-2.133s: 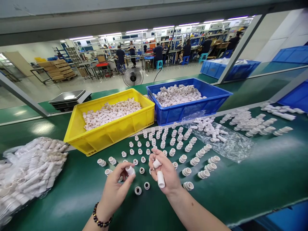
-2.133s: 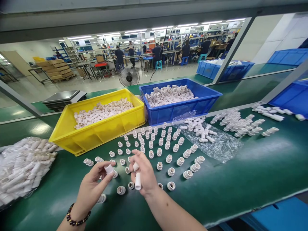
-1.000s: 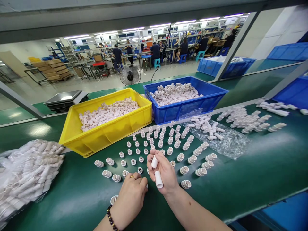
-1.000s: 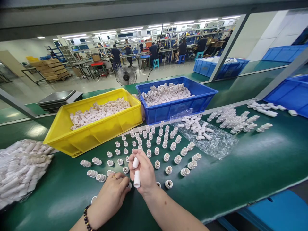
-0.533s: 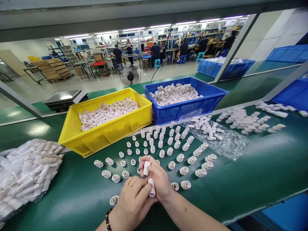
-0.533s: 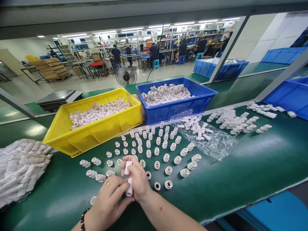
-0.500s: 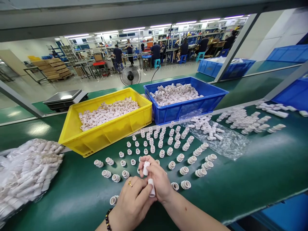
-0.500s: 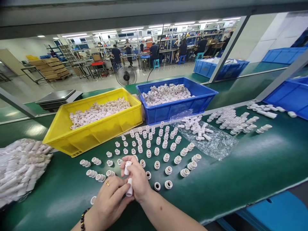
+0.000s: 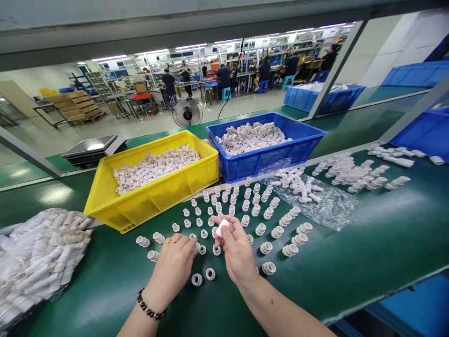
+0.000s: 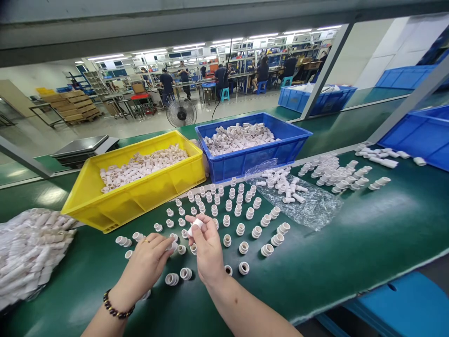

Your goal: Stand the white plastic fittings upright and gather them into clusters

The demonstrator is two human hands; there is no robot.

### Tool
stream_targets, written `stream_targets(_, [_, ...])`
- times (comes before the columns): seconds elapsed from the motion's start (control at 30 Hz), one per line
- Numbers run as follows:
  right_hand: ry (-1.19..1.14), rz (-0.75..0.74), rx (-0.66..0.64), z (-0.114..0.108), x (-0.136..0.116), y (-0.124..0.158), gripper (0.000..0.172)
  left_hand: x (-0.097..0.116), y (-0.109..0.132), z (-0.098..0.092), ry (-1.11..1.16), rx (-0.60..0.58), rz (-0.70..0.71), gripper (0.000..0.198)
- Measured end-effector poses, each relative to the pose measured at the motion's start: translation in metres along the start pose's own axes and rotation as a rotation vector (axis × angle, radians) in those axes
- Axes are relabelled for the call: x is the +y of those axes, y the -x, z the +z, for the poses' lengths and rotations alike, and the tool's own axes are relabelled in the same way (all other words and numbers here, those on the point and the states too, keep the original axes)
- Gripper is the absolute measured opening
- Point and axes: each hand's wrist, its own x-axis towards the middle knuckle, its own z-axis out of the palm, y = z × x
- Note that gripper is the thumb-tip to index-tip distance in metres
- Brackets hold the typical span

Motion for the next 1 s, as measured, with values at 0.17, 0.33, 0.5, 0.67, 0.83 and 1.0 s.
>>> stream_targets(0.17, [-0.008,-0.031,-0.012,0.001,0.001,0.001,0.023,0.009,-0.006,0.006,-0.032,-0.073,-0.008,0.021])
stream_targets(0.33, [-0.007,-0.039,-0.01,0.0,0.003,0.0,0.027,0.012,-0.008,0.012,-0.068,-0.09,-0.006,0.02])
stream_targets(0.5, [-0.038,-0.043,-0.027,0.0,0.005,0.0,0.028,0.014,-0.01,0.014,-0.084,-0.121,-0.027,0.019])
stream_targets(0.67, [-0.037,-0.043,-0.028,-0.001,0.006,-0.001,0.028,0.015,-0.013,0.015,-0.094,-0.133,-0.054,0.019])
stream_targets(0.83, [0.007,-0.078,0.015,-0.002,0.003,-0.002,0.029,0.016,-0.011,0.005,-0.117,-0.12,-0.074,0.018])
stream_targets(1.0, [-0.001,-0.107,0.054,-0.005,0.005,-0.004,0.031,0.033,0.012,-0.007,-0.019,0.096,-0.056,0.032])
